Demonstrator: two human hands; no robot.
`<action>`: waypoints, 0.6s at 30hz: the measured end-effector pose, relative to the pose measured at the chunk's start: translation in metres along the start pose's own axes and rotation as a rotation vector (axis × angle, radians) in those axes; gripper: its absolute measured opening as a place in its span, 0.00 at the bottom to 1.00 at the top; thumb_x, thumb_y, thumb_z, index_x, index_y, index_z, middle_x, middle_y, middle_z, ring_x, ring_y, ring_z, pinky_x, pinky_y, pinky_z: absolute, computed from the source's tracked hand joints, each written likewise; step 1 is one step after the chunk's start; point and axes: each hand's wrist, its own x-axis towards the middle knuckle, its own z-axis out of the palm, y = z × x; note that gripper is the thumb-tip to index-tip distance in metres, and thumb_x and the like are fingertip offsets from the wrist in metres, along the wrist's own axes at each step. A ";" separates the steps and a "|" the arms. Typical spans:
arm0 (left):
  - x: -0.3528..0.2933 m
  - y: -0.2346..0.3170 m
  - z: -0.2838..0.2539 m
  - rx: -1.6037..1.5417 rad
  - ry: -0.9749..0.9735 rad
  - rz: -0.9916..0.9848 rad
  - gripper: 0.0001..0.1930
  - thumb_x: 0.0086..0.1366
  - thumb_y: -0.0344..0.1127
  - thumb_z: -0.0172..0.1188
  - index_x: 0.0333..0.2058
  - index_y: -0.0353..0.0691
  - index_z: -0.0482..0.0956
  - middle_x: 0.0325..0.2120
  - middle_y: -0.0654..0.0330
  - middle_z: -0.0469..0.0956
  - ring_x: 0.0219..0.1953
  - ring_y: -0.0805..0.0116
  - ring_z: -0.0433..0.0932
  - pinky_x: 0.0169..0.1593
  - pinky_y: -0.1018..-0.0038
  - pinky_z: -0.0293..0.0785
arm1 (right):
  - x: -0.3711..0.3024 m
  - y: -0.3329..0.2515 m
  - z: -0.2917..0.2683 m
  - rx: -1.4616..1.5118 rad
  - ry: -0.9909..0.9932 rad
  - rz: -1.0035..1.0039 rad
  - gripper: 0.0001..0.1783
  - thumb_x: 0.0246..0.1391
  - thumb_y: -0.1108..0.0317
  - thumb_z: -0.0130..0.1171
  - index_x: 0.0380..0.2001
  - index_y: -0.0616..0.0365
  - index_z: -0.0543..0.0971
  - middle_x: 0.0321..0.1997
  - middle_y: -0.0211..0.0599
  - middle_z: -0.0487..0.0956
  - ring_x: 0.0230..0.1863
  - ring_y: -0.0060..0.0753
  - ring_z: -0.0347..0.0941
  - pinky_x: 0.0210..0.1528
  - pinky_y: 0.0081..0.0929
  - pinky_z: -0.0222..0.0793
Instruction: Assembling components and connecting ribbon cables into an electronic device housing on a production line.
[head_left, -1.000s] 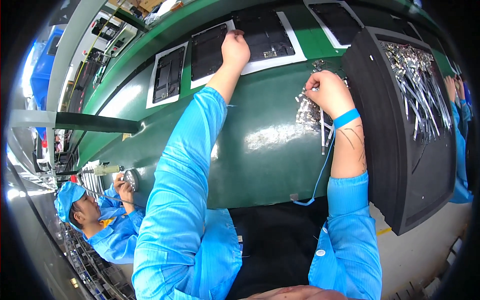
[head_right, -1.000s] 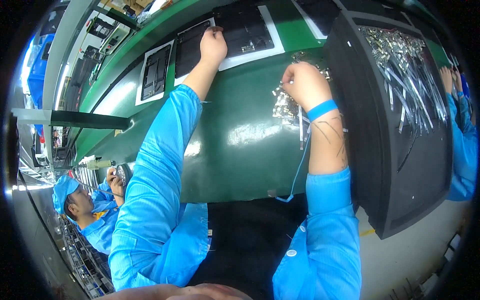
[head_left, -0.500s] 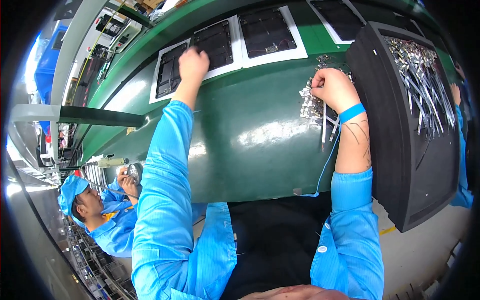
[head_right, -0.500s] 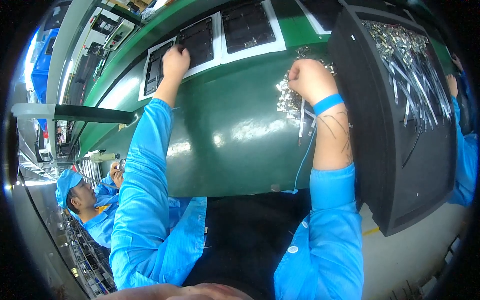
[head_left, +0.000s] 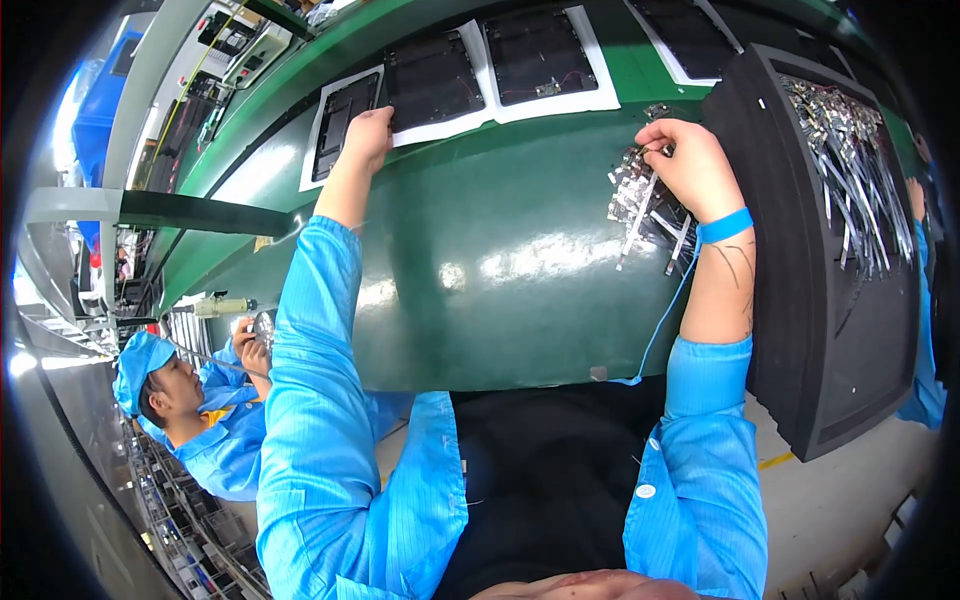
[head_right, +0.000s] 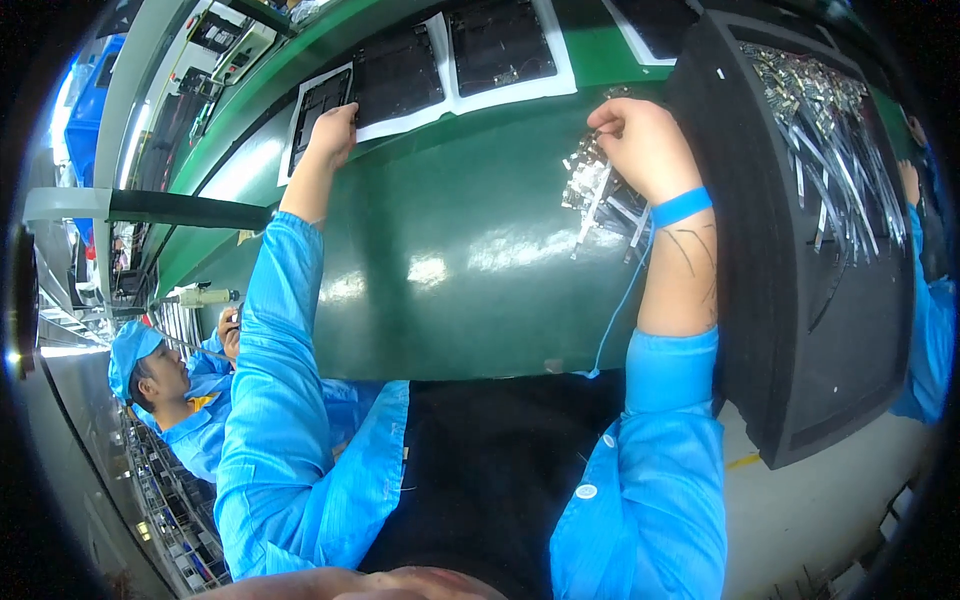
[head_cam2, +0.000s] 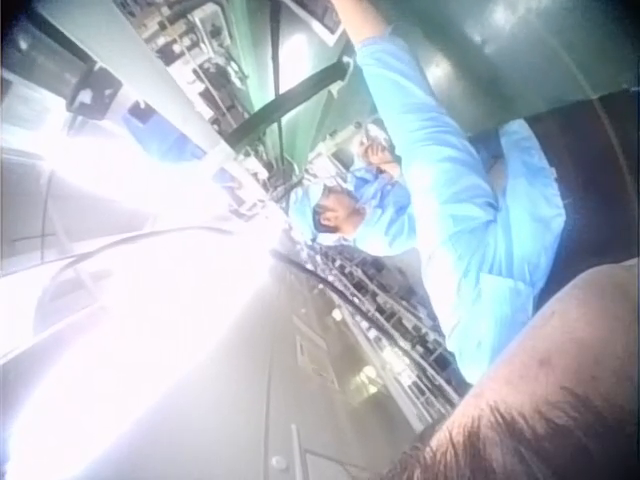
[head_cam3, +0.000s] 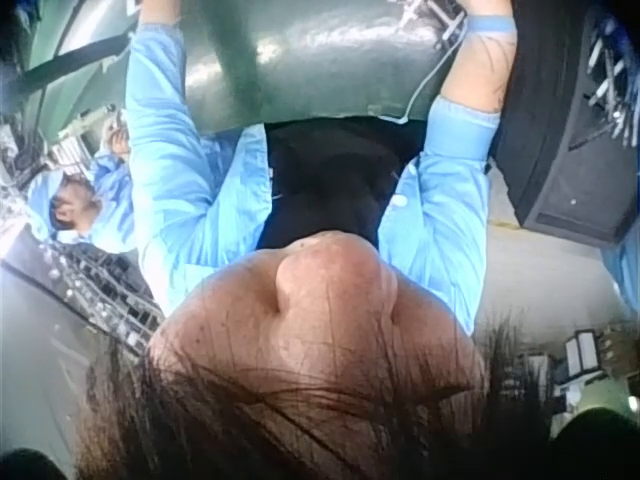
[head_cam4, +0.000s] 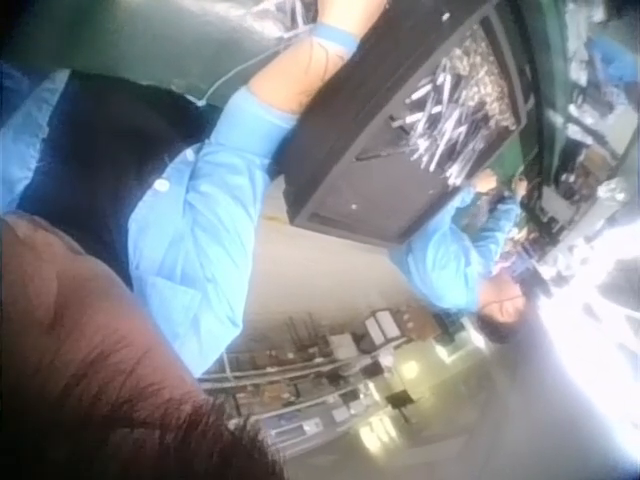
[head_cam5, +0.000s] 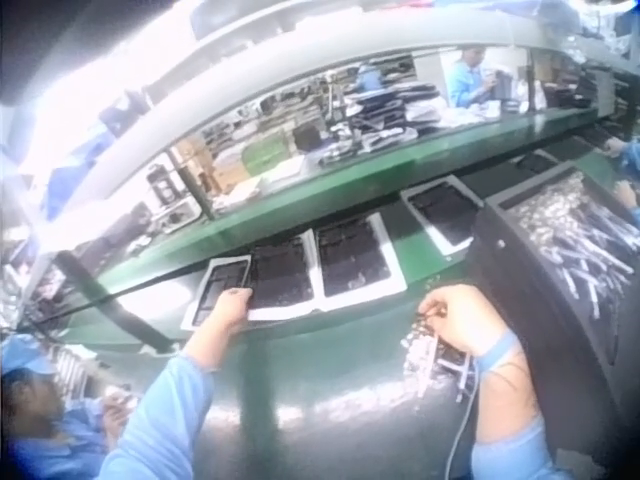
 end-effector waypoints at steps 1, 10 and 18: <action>-0.005 -0.006 -0.004 -0.260 -0.111 -0.039 0.16 0.77 0.37 0.63 0.53 0.30 0.86 0.41 0.53 0.88 0.42 0.56 0.88 0.49 0.59 0.85 | 0.001 -0.005 -0.001 0.002 -0.005 -0.002 0.12 0.58 0.82 0.68 0.45 0.66 0.88 0.39 0.39 0.90 0.41 0.31 0.87 0.52 0.30 0.83; -0.149 0.006 -0.006 -0.814 -0.169 0.014 0.24 0.78 0.24 0.60 0.69 0.27 0.73 0.55 0.52 0.84 0.56 0.63 0.84 0.64 0.64 0.81 | 0.003 -0.017 -0.008 0.012 0.126 -0.022 0.13 0.62 0.73 0.70 0.50 0.59 0.91 0.44 0.40 0.93 0.41 0.33 0.89 0.49 0.31 0.83; -0.273 -0.015 0.020 -0.668 -0.269 0.183 0.32 0.77 0.20 0.59 0.76 0.34 0.63 0.37 0.67 0.83 0.37 0.84 0.78 0.45 0.84 0.74 | 0.012 0.004 -0.005 0.148 0.249 0.008 0.17 0.67 0.72 0.67 0.57 0.58 0.89 0.46 0.36 0.93 0.41 0.23 0.87 0.49 0.25 0.82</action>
